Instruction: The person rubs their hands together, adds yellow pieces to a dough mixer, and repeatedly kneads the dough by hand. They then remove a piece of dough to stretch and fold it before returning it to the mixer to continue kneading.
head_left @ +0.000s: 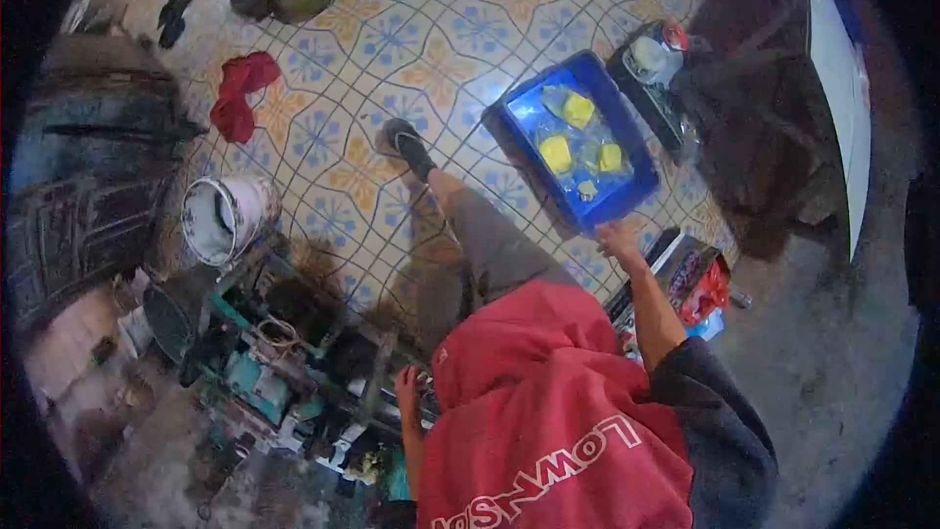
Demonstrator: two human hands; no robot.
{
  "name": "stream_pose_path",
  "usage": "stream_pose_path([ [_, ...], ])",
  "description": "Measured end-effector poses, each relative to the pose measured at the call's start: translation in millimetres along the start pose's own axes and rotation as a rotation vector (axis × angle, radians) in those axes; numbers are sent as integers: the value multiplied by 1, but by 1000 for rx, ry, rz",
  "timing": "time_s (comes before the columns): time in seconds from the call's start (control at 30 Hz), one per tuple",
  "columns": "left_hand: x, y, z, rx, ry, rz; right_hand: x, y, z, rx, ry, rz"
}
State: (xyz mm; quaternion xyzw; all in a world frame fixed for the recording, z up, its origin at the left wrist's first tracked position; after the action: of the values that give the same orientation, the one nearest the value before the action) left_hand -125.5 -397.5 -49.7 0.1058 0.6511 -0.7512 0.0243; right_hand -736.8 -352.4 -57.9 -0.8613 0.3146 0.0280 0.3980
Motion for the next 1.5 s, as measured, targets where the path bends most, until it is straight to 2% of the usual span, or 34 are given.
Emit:
stream_pose_path([
  [0.03, 3, -4, -4, 7, -54, -30, 6, -3, -4, -3, 21, -30],
  [0.17, 8, -28, -45, -15, -178, 29, 29, 17, -39, -24, -318, -201],
  [0.23, 3, -32, -77, -26, -232, 66, 57, 33, -79, -107, -397, -301],
  [0.3, 4, -28, -126, -14, -353, 131, 90, 57, -113, -13, -481, -282],
  [0.33, 4, -25, -146, -119, -286, 98, 121, 53, -142, -86, -405, -355],
  [0.37, 11, -34, -160, -154, -445, 161, 149, 45, -170, -153, -333, -438],
  [0.4, 25, -30, -172, -163, -483, 149, 178, 66, -174, -165, -467, -599],
  [0.43, 35, -30, -186, -174, -524, 138, 207, 55, -202, -222, -561, -623],
  [0.5, 67, -31, -200, -123, -634, 192, 260, 67, -209, -249, -426, -813],
  [0.53, 78, -37, -197, -105, -698, 238, 290, 68, -213, -230, -524, -944],
  [0.57, 86, -37, -193, -100, -776, 250, 324, 63, -221, -341, -701, -935],
  [0.6, 103, -42, -188, -95, -860, 265, 351, 46, -227, -336, -671, -1025],
  [0.63, 103, -69, -158, -66, -781, 300, 377, 26, -237, -320, -641, -1107],
  [0.67, 127, -58, -176, 45, -948, 290, 401, 1, -242, -433, -771, -1158],
  [0.7, 149, -51, -195, 39, -984, 296, 427, -25, -242, -560, -880, -1202],
  [0.77, 182, -39, -219, 53, -1031, 302, 467, -64, -223, -524, -1076, -1249],
  [0.83, 201, -62, -233, -33, -1246, 336, 499, -95, -194, -374, -1034, -1273],
  [0.87, 216, -41, -254, 154, -1085, 300, 515, -123, -183, -329, -1024, -1342],
  [0.93, 272, 0, -324, 222, -1328, 336, 542, -190, -150, -233, -1002, -1443],
  [0.97, 260, -36, -336, 78, -1068, 686, 557, -235, -130, -314, -1001, -1594],
  [1.0, 264, -41, -348, 146, -1112, 805, 566, -278, -109, -395, -988, -1735],
  [1.03, 286, -29, -367, 88, -1217, 784, 567, -306, -95, -472, -961, -1865],
  [1.1, 312, -6, -433, -40, -1439, 694, 587, -396, -35, -474, -1026, -1931],
  [1.13, 312, -13, -448, 62, -1528, 555, 581, -448, -17, -460, -1016, -1957],
  [1.17, 304, -35, -464, 151, -1755, 561, 575, -497, 3, -463, -1009, -2013],
  [1.2, 271, -82, -468, 251, -1978, 563, 574, -555, 29, -469, -987, -2091],
  [1.23, 262, -87, -496, -66, -1764, 706, 567, -611, 47, -698, -1028, -2119],
  [1.27, 263, -90, -523, -172, -1720, 813, 566, -652, 70, -978, -1117, -2238],
  [1.3, 264, -96, -550, -286, -1669, 912, 557, -694, 96, -791, -1086, -2310],
  [1.33, 237, -124, -558, -349, -1725, 891, 542, -736, 119, -602, -1047, -2364],
  [1.37, 204, -158, -560, -409, -1778, 870, 529, -780, 141, -518, -1021, -2326],
  [1.47, 183, -184, -564, -319, -1970, 986, 490, -879, 218, -243, -807, -2323],
  [1.5, 201, -163, -567, -261, -2061, 906, 481, -900, 259, -142, -835, -2309],
])
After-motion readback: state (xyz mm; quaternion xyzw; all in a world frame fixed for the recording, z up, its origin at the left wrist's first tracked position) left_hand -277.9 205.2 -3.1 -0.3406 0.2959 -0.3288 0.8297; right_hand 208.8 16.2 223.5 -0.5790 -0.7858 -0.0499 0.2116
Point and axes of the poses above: each hand's wrist, its own y-axis towards the middle knuckle, its own x-axis out of the palm, z = x × y, the point moved 7 cm from there along y, towards the middle knuckle, and after that the axes turned 8 degrees about -x, right-handed, at the moved point
